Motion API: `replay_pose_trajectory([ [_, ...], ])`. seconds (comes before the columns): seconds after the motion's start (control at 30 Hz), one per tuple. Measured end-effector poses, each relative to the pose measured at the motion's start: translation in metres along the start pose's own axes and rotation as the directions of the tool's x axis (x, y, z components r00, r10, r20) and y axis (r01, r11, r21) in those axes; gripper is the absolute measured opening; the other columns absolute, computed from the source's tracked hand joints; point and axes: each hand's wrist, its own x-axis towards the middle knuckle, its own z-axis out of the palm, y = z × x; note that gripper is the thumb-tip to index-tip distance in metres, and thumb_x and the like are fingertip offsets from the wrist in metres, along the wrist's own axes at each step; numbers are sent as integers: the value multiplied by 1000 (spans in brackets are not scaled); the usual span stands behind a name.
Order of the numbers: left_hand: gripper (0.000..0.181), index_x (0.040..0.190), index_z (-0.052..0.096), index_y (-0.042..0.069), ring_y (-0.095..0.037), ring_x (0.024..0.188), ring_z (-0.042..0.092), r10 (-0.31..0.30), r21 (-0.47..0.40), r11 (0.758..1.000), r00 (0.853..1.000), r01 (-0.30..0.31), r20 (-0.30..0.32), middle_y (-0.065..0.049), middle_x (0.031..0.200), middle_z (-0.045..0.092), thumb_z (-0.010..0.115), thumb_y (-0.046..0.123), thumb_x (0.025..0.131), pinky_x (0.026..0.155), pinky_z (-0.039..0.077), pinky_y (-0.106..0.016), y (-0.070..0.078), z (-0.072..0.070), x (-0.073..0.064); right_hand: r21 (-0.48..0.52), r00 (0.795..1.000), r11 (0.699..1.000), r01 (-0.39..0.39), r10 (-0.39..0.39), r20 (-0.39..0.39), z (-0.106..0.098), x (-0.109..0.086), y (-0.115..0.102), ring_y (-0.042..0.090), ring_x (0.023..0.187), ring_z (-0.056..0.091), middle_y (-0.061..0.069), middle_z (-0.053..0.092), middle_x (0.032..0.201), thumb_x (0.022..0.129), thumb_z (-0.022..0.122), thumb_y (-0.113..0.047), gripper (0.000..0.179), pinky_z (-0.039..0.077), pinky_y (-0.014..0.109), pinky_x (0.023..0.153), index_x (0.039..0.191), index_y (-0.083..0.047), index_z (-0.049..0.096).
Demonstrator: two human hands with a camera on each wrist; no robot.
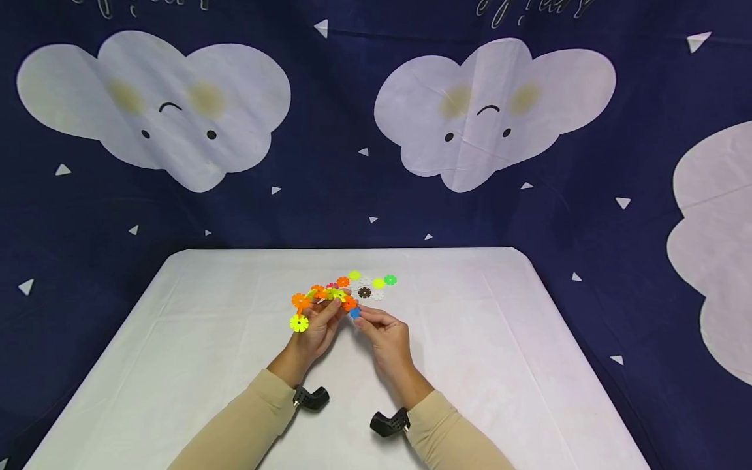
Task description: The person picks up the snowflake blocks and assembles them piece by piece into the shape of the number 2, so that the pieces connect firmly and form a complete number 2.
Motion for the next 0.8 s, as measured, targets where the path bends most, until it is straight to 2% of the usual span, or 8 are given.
replay_pose_trajectory([
  [0.17,24,123,69,-1,-20,112,68,-28,8,1000,1000,28,-7,-20,126,69,52,-8,107,105,52,-36,0,0,1,-5,1000,1000,7,-7,-10,1,-1,-1,28,108,72,21,73,116,88,71,23,20,58,36,93,108,23,67],
  [0.33,25,129,64,-7,-22,114,68,-9,48,999,1000,8,20,-19,126,69,54,-6,107,106,51,-38,3,3,-1,-26,1000,999,22,-22,1,1,-2,-3,29,111,71,24,72,118,89,72,21,22,58,36,93,110,25,65],
  [0.5,27,124,71,5,-20,114,68,-4,87,996,999,-1,54,-9,122,73,53,-6,107,104,53,-36,8,5,-2,-54,999,997,47,-46,11,1,-3,-6,29,110,72,25,72,117,89,74,18,23,59,37,93,109,25,65],
  [0.8,39,121,72,14,-17,113,68,-16,139,990,995,1,102,-4,120,74,45,-10,108,107,51,-36,7,3,-1,-91,995,991,98,-95,38,1,-5,-6,28,108,73,26,73,114,88,74,20,19,59,36,90,105,24,68],
])
